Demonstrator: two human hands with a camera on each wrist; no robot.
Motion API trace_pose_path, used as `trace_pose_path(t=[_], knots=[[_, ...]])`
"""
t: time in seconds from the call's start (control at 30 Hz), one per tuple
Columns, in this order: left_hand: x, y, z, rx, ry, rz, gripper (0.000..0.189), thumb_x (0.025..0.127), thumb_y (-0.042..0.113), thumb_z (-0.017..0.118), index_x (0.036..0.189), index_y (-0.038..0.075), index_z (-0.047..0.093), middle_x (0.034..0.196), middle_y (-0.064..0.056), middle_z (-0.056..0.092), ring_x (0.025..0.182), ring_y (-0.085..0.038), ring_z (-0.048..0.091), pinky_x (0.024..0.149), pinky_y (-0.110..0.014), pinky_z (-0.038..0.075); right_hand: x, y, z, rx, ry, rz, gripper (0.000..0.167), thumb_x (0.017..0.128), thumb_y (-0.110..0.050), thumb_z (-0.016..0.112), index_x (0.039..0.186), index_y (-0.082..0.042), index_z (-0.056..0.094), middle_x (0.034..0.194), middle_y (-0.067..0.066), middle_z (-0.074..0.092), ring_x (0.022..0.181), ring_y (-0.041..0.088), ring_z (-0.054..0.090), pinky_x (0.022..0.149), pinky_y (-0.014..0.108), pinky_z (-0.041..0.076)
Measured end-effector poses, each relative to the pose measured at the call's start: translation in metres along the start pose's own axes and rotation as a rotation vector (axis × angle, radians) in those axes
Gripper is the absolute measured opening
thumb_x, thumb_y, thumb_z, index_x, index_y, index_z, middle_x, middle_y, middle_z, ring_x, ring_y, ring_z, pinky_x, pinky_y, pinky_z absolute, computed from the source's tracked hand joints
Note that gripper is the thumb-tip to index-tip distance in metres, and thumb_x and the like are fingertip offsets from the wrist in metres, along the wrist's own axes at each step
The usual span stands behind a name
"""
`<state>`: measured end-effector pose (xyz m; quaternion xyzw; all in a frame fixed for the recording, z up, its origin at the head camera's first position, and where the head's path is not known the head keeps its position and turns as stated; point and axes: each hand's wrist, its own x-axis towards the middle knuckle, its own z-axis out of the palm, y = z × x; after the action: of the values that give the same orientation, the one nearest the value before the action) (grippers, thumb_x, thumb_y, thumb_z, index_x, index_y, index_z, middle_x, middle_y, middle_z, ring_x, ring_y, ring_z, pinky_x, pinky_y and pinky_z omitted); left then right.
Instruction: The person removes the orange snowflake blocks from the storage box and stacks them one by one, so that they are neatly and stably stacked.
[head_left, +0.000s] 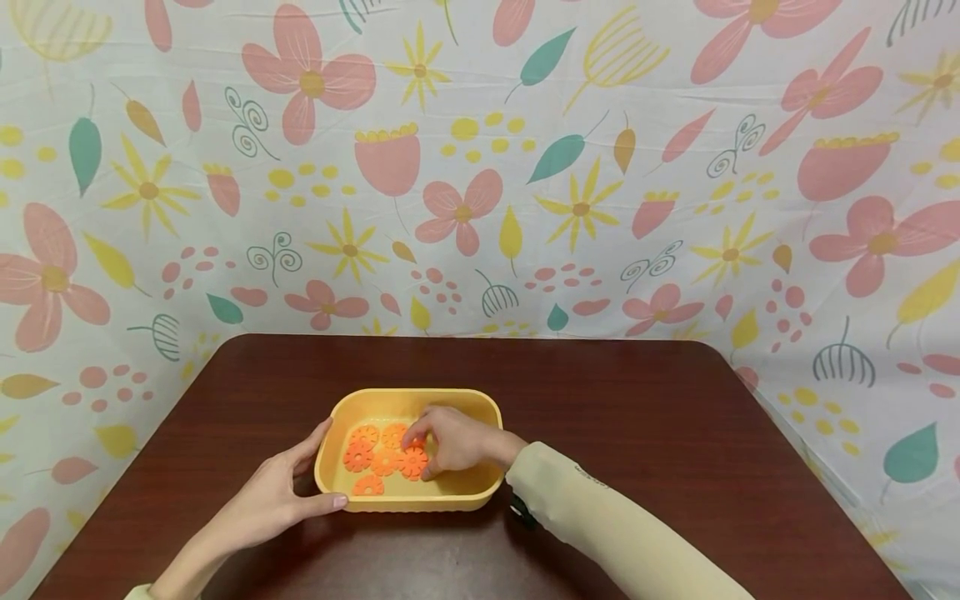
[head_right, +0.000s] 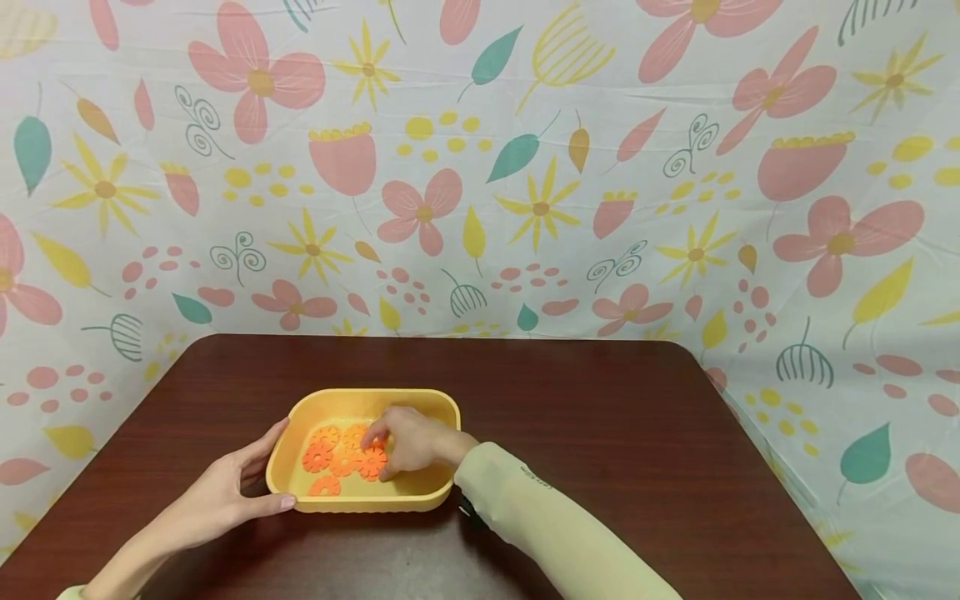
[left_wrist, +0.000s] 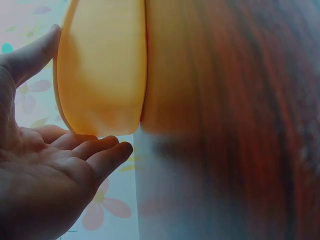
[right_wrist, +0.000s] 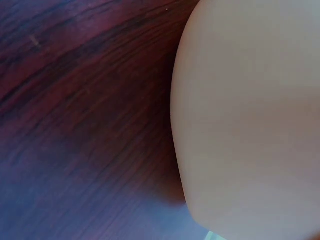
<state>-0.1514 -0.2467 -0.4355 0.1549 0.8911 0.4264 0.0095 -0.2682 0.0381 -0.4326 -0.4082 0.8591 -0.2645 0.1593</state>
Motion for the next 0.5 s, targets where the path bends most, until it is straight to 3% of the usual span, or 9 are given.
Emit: trace_pose_path(t=[0.5], knots=[[0.0003,0.0013,0.0000,-0.023,-0.006,-0.011,0.108,0.085,0.038,0.090,0.165,-0.001,0.028,0.164,-0.023,0.037,0.138,-0.045,0.052,0.106,-0.061,0.044,-0.0025,-0.0013,0.0007,0.007,-0.005,-0.044,0.036,0.078,-0.009,0.095,0.109,-0.012,0.077,0.094,-0.006,0.063,0.091,0.017,0.059,0.082,0.020,0.044]])
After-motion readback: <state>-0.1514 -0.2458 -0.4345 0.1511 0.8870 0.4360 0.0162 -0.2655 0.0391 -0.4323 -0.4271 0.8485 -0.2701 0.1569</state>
